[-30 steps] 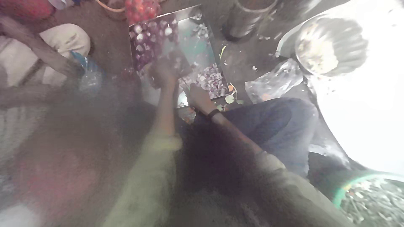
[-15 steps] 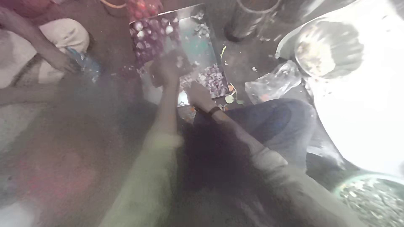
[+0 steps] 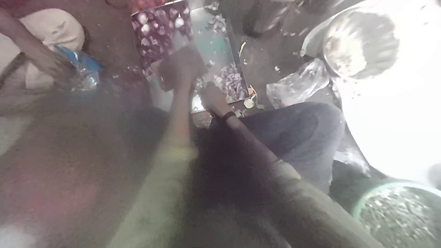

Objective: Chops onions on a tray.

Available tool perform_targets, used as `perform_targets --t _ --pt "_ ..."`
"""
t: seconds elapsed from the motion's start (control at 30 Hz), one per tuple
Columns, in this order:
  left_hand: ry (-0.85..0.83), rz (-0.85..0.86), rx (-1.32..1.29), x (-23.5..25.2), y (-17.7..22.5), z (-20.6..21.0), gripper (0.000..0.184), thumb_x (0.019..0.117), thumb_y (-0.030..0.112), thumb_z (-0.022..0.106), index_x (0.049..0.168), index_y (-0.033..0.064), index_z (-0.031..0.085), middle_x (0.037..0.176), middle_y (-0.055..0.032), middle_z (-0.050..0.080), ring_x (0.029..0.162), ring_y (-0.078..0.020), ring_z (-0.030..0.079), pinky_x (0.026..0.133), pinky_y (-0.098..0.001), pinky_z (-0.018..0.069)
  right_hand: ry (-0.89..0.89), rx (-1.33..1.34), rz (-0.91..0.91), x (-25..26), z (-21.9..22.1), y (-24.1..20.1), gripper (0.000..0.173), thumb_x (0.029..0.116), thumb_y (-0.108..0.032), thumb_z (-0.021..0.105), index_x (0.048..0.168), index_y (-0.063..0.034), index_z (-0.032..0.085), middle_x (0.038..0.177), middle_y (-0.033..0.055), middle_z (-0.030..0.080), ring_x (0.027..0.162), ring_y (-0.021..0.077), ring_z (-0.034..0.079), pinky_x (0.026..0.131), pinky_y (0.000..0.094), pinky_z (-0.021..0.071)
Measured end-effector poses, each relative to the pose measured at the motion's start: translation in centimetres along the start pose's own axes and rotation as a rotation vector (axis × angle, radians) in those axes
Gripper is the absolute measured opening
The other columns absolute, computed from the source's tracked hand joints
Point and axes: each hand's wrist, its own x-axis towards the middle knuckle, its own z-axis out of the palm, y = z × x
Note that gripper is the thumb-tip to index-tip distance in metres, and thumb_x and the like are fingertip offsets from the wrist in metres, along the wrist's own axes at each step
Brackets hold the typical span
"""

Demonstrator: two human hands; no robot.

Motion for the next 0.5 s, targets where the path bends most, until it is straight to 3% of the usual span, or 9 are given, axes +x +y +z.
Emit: perform_targets --t 0.1,0.2,0.37,0.43,0.5 --pt "0.045 0.056 -0.041 -0.3 0.2 0.3 0.025 0.0973 0.011 0.06 0.117 0.0057 0.076 0.127 -0.0189 0.07 0.126 -0.0357 0.063 0.112 -0.0563 0.044 0.011 0.069 -0.039 1.4 0.4 -0.3 0.042 0.105 -0.037 0.055 0.126 -0.001 0.058 0.109 0.02 0.069 0.102 0.0361 0.07 0.085 0.0582 0.0578" --pt "0.036 -0.013 -0.078 -0.1 0.5 0.5 0.025 0.0983 0.013 0.061 0.118 0.0044 0.075 0.128 -0.0192 0.07 0.127 -0.0346 0.062 0.114 -0.0544 0.0432 0.044 0.037 -0.024 2.0 0.9 -0.9 0.039 0.1032 -0.034 0.056 0.127 -0.0031 0.059 0.11 0.0191 0.07 0.102 0.0371 0.071 0.083 0.0595 0.0579" --pt "0.126 -0.002 -0.028 0.0 0.2 1.0 0.025 0.0951 0.01 0.06 0.115 0.0053 0.075 0.121 -0.0164 0.073 0.121 -0.0327 0.066 0.108 -0.0534 0.0482 0.059 -0.044 -0.013 1.8 0.7 -1.4 0.046 0.1062 -0.039 0.05 0.135 -0.0028 0.052 0.109 0.0199 0.07 0.101 0.0382 0.072 0.08 0.0592 0.059" --pt "0.123 0.006 -0.037 -0.3 0.1 1.1 0.026 0.0961 0.011 0.06 0.117 0.0048 0.075 0.124 -0.017 0.072 0.123 -0.0327 0.065 0.11 -0.0529 0.047 0.034 -0.068 -0.023 1.0 0.2 -1.0 0.045 0.1071 -0.039 0.048 0.131 -0.001 0.055 0.11 0.0204 0.07 0.101 0.0381 0.071 0.081 0.0594 0.0579" --pt "0.11 -0.012 -0.078 -0.8 0.5 0.8 0.026 0.098 0.012 0.059 0.117 0.0032 0.074 0.127 -0.0197 0.07 0.126 -0.0336 0.063 0.113 -0.0516 0.0448 0.012 -0.117 -0.015 -0.4 -0.5 -0.3 0.038 0.103 -0.03 0.054 0.127 -0.0001 0.057 0.109 0.0215 0.069 0.098 0.039 0.071 0.079 0.0602 0.0573"
